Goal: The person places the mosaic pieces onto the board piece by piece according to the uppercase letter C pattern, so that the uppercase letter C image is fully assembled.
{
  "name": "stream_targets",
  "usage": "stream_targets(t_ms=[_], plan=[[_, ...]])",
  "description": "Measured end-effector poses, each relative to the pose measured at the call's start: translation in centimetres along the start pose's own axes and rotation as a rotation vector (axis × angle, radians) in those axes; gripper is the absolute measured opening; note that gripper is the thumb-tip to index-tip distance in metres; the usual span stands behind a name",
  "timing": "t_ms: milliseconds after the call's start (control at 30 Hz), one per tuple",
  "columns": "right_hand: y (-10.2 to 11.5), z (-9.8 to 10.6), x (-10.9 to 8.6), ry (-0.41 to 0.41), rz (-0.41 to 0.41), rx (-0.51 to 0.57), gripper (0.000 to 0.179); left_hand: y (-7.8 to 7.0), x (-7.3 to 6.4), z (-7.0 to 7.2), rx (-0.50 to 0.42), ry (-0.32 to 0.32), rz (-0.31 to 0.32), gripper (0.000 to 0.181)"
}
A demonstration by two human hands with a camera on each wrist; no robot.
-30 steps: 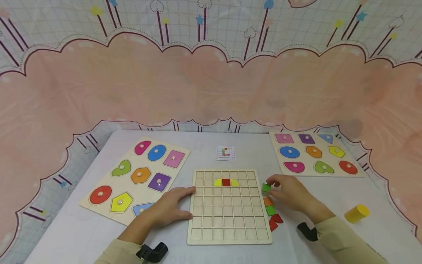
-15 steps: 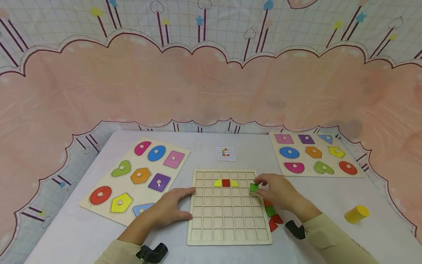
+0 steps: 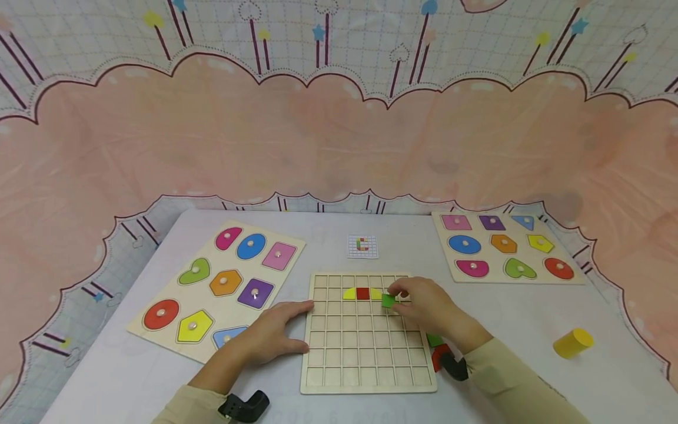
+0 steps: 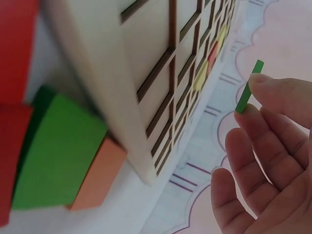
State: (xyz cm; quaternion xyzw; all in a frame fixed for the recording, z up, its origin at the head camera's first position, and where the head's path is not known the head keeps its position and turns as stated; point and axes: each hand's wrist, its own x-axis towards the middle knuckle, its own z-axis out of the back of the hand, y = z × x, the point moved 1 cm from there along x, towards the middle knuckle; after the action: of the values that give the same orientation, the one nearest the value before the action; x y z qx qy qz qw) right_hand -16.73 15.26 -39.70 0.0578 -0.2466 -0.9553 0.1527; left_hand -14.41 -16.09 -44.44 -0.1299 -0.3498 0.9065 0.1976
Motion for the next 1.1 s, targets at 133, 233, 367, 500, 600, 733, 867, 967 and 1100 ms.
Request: stream_targets(t_ms=[133, 233, 367, 500, 600, 733, 867, 967, 1100], plan=[[0.6, -0.2, 0.3, 0.008, 0.003, 0.001, 0.022, 0.0, 0.0, 0.0, -0.004, -0.003, 0.001, 0.076], [0.9, -0.4, 0.5, 0.018, 0.003, -0.004, 0.021, -0.1, 0.0, 0.0, -0.009, -0.002, 0.001, 0.076], [1.4, -0.8, 0.6, 0.02, 0.017, -0.016, 0.019, -0.1, -0.1, 0.0, -0.012, 0.001, 0.001, 0.076], [1.8, -1.1, 1.0, 0.017, 0.033, -0.027, 0.018, -0.2, -0.1, 0.0, -0.005, -0.002, 0.002, 0.076], [2.0, -1.3, 1.3, 0.026, 0.039, -0.032, 0.018, -0.2, -0.1, 0.0, 0.0, -0.007, 0.002, 0.075], [2.4, -1.7, 1.9, 0.037, 0.063, -0.041, 0.016, -0.2, -0.1, 0.0, 0.002, -0.011, -0.005, 0.075], [2.7, -2.2, 2.4, 0.047, 0.101, -0.031, 0.017, 0.0, 0.0, -0.1, 0.001, -0.009, -0.006, 0.076], [3.1, -2.5, 2.6, 0.05, 0.128, -0.02, 0.018, 0.1, 0.0, -0.2, 0.0, -0.006, -0.005, 0.076], [3.6, -2.7, 2.6, 0.046, 0.145, -0.028, 0.018, 0.1, 0.0, -0.1, -0.002, -0.008, -0.013, 0.076]])
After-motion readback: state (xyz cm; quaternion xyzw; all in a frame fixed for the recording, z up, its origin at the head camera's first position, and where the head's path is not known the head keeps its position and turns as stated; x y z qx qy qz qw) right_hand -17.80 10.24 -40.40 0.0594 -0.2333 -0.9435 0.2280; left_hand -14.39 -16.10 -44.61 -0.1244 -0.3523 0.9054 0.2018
